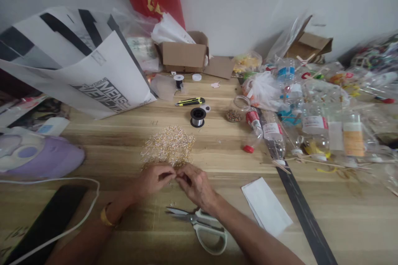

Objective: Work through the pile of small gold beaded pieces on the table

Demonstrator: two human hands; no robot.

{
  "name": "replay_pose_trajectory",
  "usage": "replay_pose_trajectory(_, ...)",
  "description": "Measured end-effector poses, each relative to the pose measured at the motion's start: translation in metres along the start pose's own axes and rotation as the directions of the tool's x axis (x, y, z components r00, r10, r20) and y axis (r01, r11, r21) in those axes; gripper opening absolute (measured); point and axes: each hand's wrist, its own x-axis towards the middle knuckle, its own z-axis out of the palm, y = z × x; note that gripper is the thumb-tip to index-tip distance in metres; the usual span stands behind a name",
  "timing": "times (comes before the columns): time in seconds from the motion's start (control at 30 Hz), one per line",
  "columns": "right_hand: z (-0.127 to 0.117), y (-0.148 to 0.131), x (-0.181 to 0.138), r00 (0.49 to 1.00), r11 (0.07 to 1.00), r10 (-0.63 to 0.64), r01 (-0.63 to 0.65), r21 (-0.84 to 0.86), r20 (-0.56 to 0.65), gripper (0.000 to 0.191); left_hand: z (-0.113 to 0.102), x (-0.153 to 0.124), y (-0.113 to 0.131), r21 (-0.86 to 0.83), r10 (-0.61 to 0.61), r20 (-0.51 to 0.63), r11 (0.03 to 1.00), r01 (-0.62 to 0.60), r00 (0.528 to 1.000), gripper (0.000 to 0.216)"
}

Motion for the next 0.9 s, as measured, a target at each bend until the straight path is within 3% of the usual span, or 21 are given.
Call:
replay_pose_trajectory(0.37,0.0023,0.0041,-0.0004,0.999,1.000,0.002,-0.002,0.017,-0.041,0.009,0.0052,-0.0013,-0.0031,0.003,0.009,-0.033,1.000,-0.009,0.999,0.015)
replay_pose_trajectory(0.9,-0.0001,0.0016,0.0011,1.000,1.000,0.022,-0.022,0.015,0.012,0.013,-0.0004,0.0030,0.0003,0.113,0.034,-0.045,0.993,-0.029,0.998,0.015)
